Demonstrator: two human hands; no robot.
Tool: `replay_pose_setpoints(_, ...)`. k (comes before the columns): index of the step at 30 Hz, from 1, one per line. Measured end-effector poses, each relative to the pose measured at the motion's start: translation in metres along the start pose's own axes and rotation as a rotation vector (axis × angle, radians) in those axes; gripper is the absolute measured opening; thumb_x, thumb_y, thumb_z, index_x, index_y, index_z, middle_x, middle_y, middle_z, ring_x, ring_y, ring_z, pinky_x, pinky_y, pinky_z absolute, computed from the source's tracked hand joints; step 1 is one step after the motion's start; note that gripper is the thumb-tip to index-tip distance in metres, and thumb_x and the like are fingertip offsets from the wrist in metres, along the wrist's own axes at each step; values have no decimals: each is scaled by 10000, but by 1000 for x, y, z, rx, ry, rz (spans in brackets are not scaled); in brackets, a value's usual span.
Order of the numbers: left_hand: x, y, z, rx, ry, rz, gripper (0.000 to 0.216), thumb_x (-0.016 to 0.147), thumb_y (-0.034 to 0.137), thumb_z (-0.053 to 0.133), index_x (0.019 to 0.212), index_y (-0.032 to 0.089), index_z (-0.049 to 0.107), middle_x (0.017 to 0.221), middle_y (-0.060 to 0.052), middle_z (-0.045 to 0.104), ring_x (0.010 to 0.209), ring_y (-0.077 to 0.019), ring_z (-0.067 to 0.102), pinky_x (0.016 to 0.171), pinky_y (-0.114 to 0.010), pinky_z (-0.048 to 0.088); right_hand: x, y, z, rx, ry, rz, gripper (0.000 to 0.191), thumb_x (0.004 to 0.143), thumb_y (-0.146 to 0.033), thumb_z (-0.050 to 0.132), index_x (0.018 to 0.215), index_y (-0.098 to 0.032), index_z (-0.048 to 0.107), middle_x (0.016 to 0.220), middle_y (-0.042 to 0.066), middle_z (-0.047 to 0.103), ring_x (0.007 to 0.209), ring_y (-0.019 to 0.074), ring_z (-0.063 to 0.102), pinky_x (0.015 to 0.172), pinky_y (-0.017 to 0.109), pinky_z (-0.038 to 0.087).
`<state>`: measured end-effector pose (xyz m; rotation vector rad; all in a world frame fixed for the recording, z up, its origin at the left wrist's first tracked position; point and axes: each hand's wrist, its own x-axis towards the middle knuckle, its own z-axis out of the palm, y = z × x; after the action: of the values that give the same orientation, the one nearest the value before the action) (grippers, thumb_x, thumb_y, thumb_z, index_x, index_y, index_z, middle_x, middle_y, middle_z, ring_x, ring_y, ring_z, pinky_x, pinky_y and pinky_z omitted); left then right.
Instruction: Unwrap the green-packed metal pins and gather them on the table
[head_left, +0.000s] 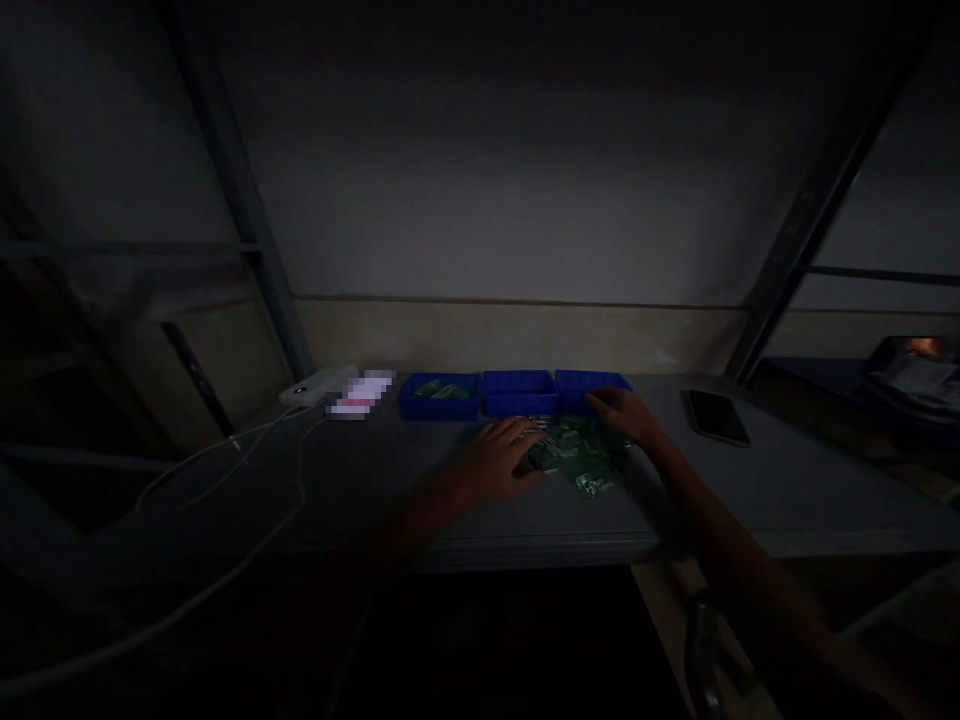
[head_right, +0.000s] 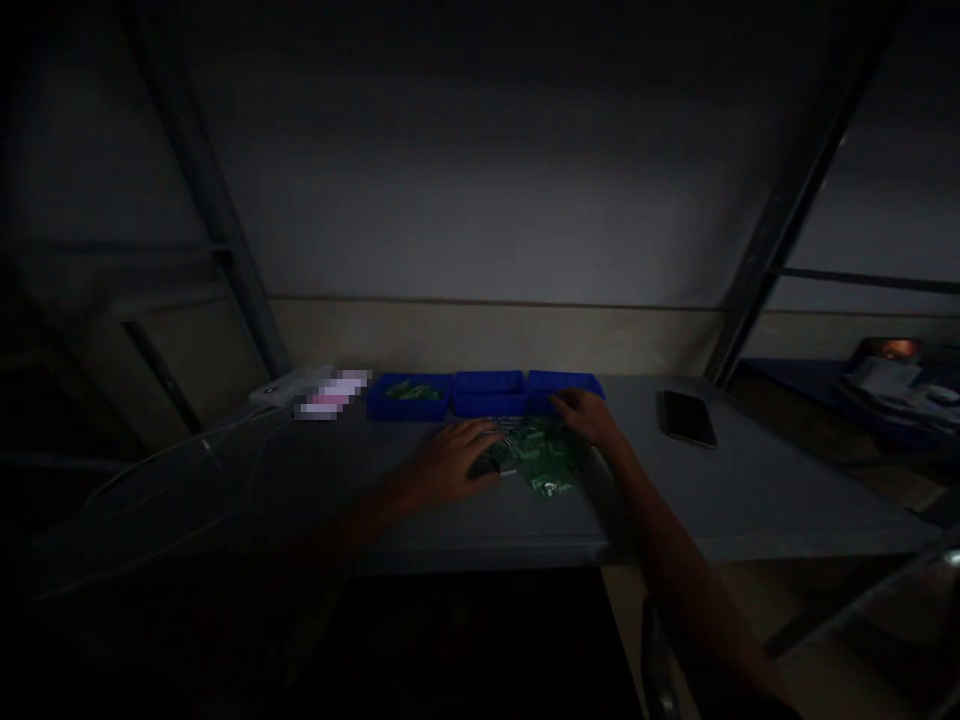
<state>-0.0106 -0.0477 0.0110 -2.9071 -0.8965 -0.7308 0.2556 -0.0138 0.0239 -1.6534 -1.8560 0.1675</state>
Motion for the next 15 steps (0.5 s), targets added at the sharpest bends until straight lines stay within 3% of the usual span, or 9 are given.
replay_pose_setpoints(2,9,10,7,-24,-42,13,676,764,530,567,1358,263,388,1418,-107,398,1304,-289,349,1053,-449,296,-16,5,-4,-116,10,-92,483,825,-506,471,1146,-179,621,1161,134,620,1096,295,541,952,453,386)
replay_pose_setpoints(5,25,14,20,-57,-101,31,790,710,599,591,1376,242,362,1452,-141,344,1318,-331,331,1055,-490,288,-40,9,-3,-244,-131,-229,648,774,-568,528,1343,-271,442,1367,126,456,1233,329,420,993,535,315)
replay_pose_setpoints(8,39,9,29,-110,-143,34,648,751,524,593,1306,218,460,1382,-144,446,1219,-308,469,1010,-451,365,-53,7,10,-334,-214,-247,732,753,-612,531,1385,-278,373,1409,141,391,1270,348,367,1000,565,276)
replay_pose_setpoints(12,46,-8,27,-223,-159,90,438,782,347,612,1197,217,559,1267,-93,568,1144,-224,543,985,-338,399,-49,-12,33,-369,-165,-221,637,842,-598,390,1375,-248,388,1349,149,447,1242,325,390,993,539,270)
replay_pose_setpoints(15,44,-22,18,-256,-161,33,350,794,272,591,1138,211,599,1202,-66,621,1103,-196,570,964,-305,409,-41,-37,43,-385,-155,-223,529,888,-546,322,1325,-273,442,1252,124,521,1173,291,450,965,516,288)
